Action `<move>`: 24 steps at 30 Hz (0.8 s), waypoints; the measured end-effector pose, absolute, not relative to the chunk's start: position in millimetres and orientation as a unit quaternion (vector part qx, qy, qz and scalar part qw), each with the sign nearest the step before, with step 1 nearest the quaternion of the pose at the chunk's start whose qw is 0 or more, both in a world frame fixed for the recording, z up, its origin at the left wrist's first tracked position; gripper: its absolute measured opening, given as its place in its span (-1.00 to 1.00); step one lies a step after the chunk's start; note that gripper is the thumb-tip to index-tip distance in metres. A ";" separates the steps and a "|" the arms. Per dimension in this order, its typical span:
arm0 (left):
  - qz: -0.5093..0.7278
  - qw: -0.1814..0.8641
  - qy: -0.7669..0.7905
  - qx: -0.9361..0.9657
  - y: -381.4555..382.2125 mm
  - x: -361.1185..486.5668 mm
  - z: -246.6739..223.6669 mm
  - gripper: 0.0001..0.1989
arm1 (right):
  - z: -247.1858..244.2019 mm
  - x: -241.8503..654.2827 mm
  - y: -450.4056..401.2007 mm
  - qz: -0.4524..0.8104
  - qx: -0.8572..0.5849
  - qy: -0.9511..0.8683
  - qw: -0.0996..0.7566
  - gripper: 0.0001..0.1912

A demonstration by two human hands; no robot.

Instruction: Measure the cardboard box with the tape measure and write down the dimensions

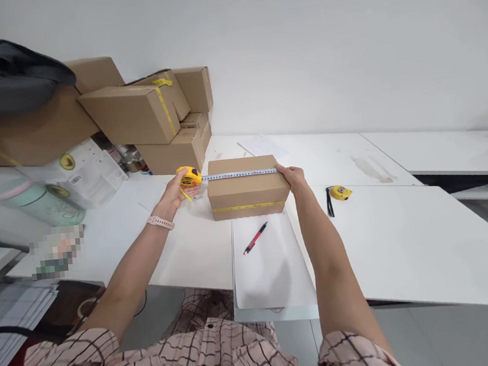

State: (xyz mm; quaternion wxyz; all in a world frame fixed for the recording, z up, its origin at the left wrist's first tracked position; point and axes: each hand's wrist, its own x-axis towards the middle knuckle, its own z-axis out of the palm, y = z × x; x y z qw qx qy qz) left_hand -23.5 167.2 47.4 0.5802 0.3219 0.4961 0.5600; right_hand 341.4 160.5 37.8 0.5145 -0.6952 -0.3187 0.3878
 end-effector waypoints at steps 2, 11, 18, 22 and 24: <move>0.550 0.580 0.504 0.327 166.9 -27.2 49.1 -0.57 | 36.5 342.0 159.2 0.382 -0.694 -0.327 0.515 -0.65; 0.541 0.574 0.517 0.332 165.5 -30.9 49.7 -0.64 | 34.8 342.9 161.7 0.322 -0.740 -0.344 0.481 -0.60; 0.546 0.573 0.512 0.335 165.4 -36.0 48.6 -0.62 | 29.1 346.0 167.9 0.300 -0.744 -0.353 0.482 -0.60; 0.553 0.569 0.515 0.324 167.1 -46.6 48.2 -0.59 | 29.2 345.5 166.4 0.311 -0.738 -0.356 0.482 -0.58; 0.554 0.568 0.519 0.318 167.9 -52.7 47.7 -0.57 | 29.7 345.2 166.1 0.312 -0.738 -0.363 0.476 -0.58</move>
